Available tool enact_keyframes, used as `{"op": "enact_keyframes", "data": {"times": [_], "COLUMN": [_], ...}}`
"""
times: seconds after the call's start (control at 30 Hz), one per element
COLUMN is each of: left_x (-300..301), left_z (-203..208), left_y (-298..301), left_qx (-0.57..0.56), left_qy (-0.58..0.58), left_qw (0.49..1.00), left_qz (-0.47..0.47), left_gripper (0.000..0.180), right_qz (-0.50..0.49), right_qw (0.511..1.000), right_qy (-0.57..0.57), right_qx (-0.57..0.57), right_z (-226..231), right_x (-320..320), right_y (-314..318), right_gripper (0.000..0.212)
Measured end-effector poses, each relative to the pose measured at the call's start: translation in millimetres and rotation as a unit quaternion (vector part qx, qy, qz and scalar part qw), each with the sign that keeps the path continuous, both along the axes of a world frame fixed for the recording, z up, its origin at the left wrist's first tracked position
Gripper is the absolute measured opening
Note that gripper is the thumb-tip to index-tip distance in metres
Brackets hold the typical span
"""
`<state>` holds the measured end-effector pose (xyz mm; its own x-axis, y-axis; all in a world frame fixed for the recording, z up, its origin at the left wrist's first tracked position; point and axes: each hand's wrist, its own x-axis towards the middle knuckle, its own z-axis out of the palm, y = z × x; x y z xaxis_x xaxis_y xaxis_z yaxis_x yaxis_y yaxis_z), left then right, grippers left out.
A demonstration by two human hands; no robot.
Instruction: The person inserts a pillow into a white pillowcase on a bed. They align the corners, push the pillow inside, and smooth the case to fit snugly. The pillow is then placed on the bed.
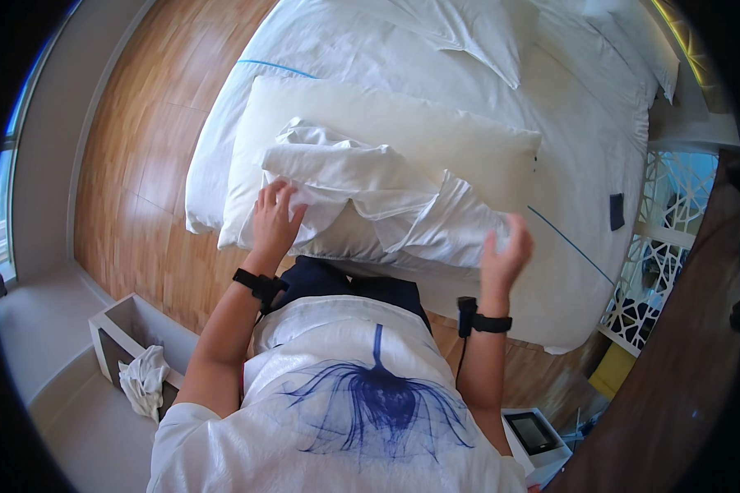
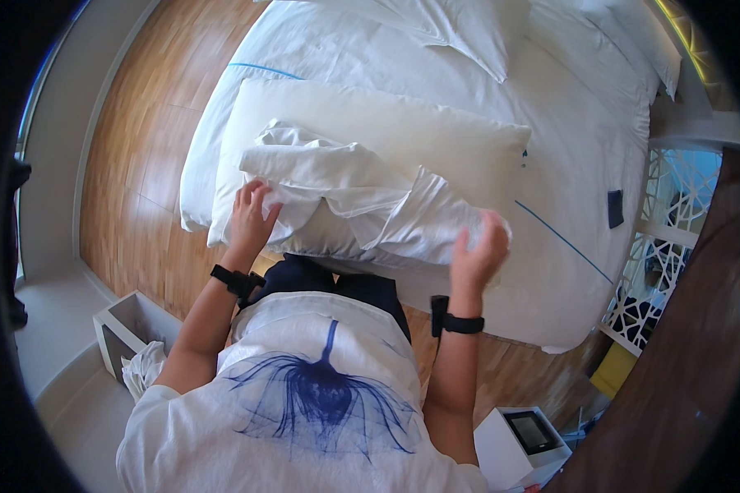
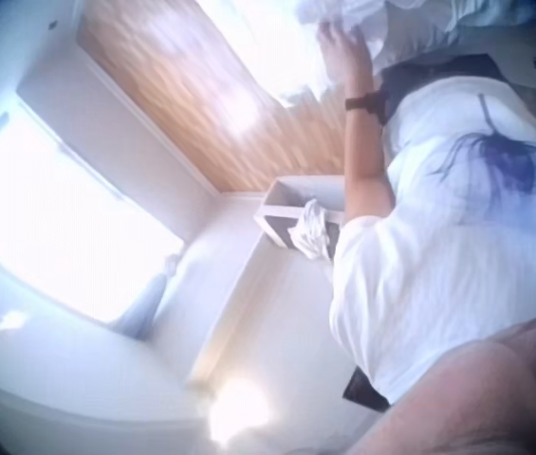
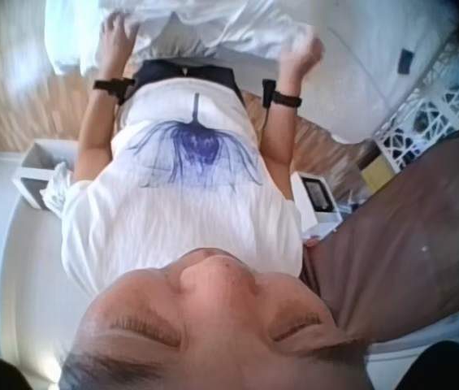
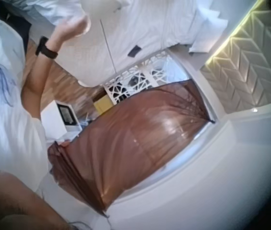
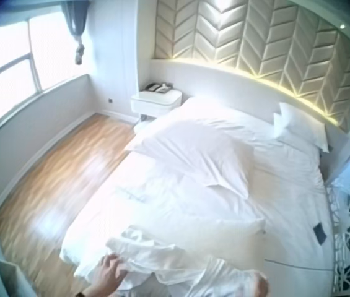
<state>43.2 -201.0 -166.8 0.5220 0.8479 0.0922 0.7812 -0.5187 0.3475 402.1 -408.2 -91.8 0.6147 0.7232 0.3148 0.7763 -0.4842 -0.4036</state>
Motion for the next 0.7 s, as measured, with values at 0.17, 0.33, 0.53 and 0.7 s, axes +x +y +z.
{"op": "enact_keyframes", "data": {"times": [0.17,0.33,0.53,0.7], "left_x": [17,-15,-26,-23], "left_z": [15,-10,53,134], "left_y": [-2,7,-11,34], "left_qx": [-0.119,-0.245,-0.097,0.224], "left_qy": [-0.108,-0.135,-0.339,-0.314], "left_qw": [0.970,0.943,0.913,0.920], "left_qz": [0.184,0.182,0.206,0.064], "left_gripper": [0.073,0.035,0.012,0.016], "right_qz": [0.174,0.207,0.214,0.141], "right_qw": [0.982,0.977,0.972,0.980], "right_qy": [0.038,-0.030,0.092,0.104], "right_qx": [-0.057,-0.043,0.015,0.096], "right_z": [-21,-59,-3,58], "right_x": [-58,-63,-49,-21], "right_y": [60,89,76,78], "right_gripper": [0.060,0.029,0.011,0.006]}}
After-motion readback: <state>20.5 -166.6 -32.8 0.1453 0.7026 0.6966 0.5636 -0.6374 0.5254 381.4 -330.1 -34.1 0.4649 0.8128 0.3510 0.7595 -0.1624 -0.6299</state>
